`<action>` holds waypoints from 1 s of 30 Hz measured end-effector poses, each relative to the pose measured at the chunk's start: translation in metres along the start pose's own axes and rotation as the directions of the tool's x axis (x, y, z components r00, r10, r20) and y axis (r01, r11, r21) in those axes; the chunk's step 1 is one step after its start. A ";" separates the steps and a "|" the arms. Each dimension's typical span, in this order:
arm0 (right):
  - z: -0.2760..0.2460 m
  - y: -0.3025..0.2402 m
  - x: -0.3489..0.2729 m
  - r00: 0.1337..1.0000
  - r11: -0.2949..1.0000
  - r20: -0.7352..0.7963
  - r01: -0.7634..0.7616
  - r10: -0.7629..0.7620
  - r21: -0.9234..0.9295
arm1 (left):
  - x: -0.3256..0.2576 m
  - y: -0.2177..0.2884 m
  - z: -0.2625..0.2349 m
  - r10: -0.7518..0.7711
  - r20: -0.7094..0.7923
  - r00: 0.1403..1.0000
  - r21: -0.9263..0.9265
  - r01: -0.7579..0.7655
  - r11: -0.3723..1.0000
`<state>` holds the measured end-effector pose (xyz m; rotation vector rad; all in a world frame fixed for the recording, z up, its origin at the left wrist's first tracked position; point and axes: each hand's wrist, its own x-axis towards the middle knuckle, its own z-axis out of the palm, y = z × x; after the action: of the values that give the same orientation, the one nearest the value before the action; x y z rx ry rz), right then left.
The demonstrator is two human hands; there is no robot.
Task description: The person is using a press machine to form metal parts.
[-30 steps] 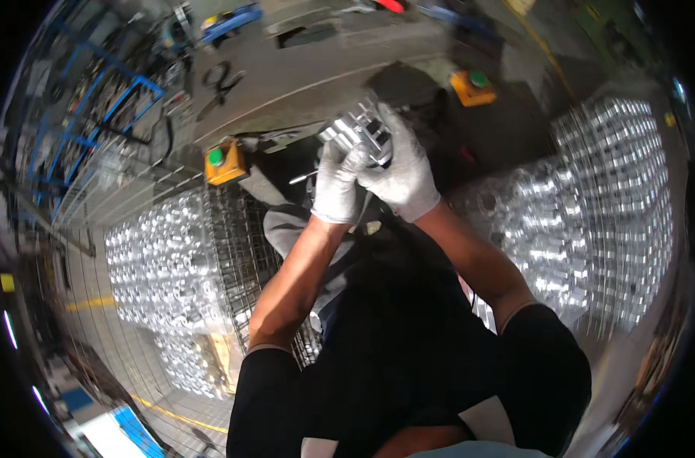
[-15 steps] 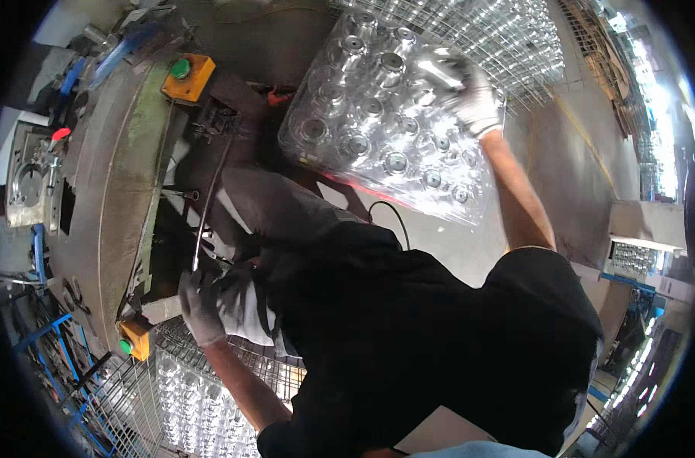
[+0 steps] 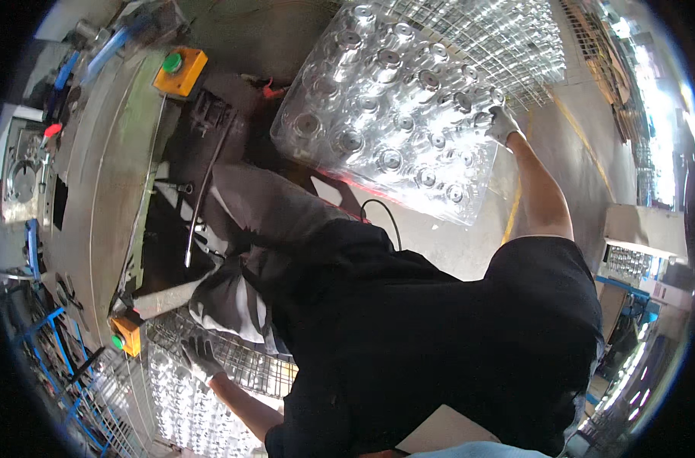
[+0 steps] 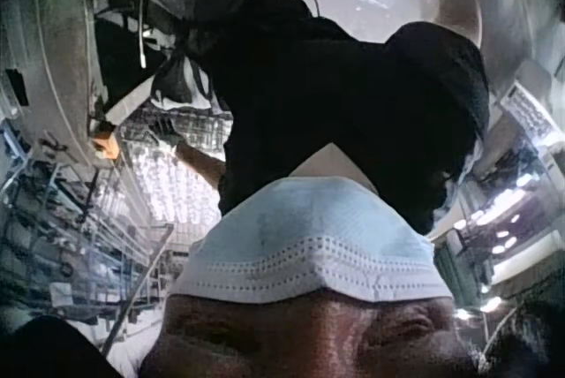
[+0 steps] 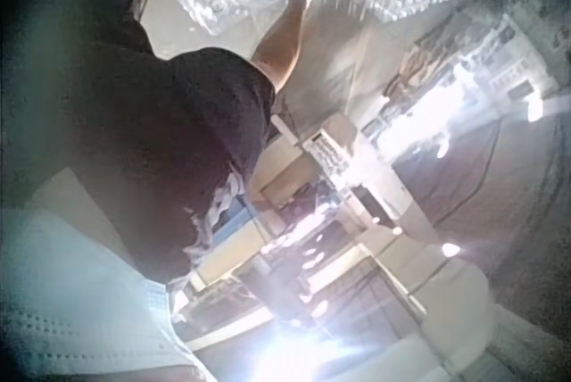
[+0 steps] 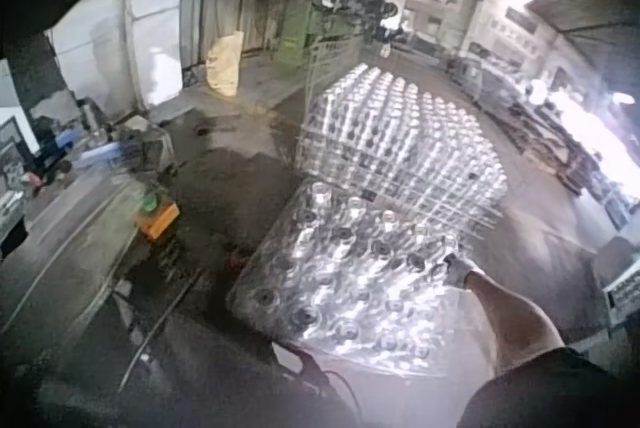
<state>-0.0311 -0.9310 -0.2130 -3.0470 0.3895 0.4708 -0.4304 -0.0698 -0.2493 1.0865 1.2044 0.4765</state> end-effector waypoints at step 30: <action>-0.059 -0.532 -0.170 0.454 0.484 0.168 0.831 -0.875 0.275 | 0.090 -0.093 -0.253 0.338 -0.730 0.594 0.596 0.310 0.741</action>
<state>-0.0372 -0.3792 -0.1077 -2.4606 -1.0620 0.7107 -0.6515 0.0641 -0.3669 1.5749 2.3451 0.5904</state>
